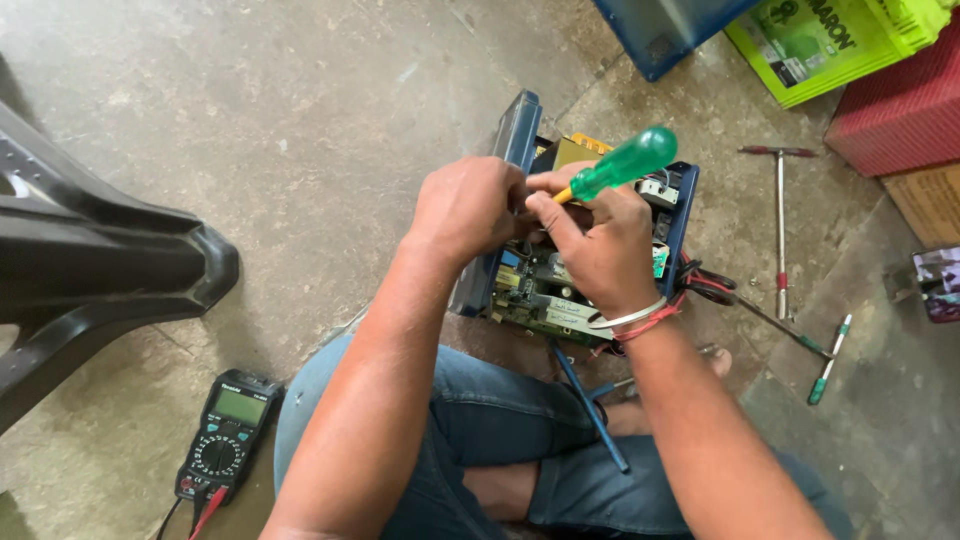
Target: The person uses a green-handled screwdriver to loosen and tighten screws on a circuit board inside an open electronic device. They then remove the circuit board from the casing, inspect it, and place it back inside.
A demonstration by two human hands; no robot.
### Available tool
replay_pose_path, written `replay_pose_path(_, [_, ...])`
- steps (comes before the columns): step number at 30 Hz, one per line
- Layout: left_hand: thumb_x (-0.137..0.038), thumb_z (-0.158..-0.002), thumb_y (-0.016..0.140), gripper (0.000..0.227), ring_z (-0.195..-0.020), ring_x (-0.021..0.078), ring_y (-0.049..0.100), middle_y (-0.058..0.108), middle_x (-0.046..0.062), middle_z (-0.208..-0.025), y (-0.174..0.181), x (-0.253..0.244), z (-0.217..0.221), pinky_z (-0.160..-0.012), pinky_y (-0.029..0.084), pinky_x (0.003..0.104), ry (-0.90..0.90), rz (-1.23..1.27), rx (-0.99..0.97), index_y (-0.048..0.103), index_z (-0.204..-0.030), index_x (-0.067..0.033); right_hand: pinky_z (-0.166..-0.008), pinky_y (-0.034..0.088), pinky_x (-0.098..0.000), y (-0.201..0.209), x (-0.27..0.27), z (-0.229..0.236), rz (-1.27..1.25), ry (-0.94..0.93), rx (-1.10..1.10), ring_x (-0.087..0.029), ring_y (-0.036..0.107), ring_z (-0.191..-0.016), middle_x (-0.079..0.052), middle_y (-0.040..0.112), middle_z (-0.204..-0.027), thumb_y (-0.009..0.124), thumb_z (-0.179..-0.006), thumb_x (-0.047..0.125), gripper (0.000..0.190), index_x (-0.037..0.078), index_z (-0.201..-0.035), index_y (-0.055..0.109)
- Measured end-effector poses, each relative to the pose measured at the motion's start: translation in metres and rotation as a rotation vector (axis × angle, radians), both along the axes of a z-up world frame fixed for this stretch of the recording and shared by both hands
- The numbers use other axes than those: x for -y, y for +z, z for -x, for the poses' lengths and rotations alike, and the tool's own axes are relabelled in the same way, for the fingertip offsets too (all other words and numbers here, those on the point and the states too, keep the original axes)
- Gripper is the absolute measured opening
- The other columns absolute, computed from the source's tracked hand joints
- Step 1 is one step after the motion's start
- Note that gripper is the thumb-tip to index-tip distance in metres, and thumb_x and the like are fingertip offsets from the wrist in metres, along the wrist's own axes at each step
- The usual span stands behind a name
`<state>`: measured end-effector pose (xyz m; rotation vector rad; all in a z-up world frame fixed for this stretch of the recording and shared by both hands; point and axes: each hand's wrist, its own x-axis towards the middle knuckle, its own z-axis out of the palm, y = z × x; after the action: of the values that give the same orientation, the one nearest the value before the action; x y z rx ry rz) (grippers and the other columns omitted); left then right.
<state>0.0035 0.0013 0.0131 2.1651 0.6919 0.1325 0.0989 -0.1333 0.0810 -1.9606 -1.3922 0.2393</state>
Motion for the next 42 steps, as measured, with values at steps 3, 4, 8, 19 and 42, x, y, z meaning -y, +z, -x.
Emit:
replay_pose_path(3, [-0.026,-0.075,0.081,0.019,-0.087,0.0350,0.072,0.076,0.010,-0.087,-0.011,-0.002,0.001,-0.073,0.056,0.047,-0.117,-0.169,0.292,0.082,-0.092,-0.0196,-0.082,0.060,-0.0284,0.003,0.000,-0.006,0.024,-0.021,-0.070,-0.014,0.074,-0.092,-0.006,0.078,-0.102,0.078,-0.095,0.006,0.032,0.008,-0.126,0.072])
replay_pose_path(4, [-0.026,-0.076,0.080,0.019,-0.088,0.0350,0.071,0.076,0.010,-0.089,-0.012,-0.003,0.002,-0.074,0.055,0.047,-0.133,-0.147,0.268,0.082,-0.093,-0.0195,-0.082,0.061,-0.0276,0.005,0.001,-0.009,0.047,-0.022,-0.148,-0.013,0.075,-0.091,-0.005,0.078,-0.102,0.076,-0.094,0.007,0.037,0.008,-0.130,0.070])
replay_pose_path(8, [-0.033,-0.075,0.082,0.025,-0.087,0.0352,0.071,0.076,0.011,-0.090,0.004,-0.005,0.000,-0.075,0.054,0.048,-0.087,-0.047,0.090,0.080,-0.095,-0.0186,-0.089,0.061,-0.0287,0.007,0.004,-0.016,0.008,0.079,-0.243,-0.014,0.075,-0.099,-0.006,0.078,-0.108,0.073,-0.096,0.003,0.032,0.007,-0.127,0.070])
replay_pose_path(19, [-0.024,-0.080,0.079,0.020,-0.083,0.0352,0.071,0.076,0.012,-0.087,0.017,-0.008,-0.002,-0.072,0.054,0.046,-0.180,0.071,0.096,0.078,-0.097,-0.0143,-0.092,0.061,-0.0297,0.006,0.012,-0.032,0.013,0.155,-0.274,-0.016,0.076,-0.102,-0.007,0.078,-0.107,0.071,-0.096,0.001,0.027,0.004,-0.123,0.072])
replay_pose_path(42, [-0.017,-0.081,0.070,0.019,-0.082,0.0385,0.068,0.073,0.014,-0.085,0.028,-0.006,-0.011,-0.069,0.053,0.047,-0.239,0.168,0.153,0.072,-0.098,-0.0112,-0.088,0.057,-0.0332,0.003,0.012,-0.046,-0.041,0.151,-0.267,-0.024,0.073,-0.101,-0.010,0.073,-0.109,0.073,-0.097,0.006,0.018,0.007,-0.116,0.073])
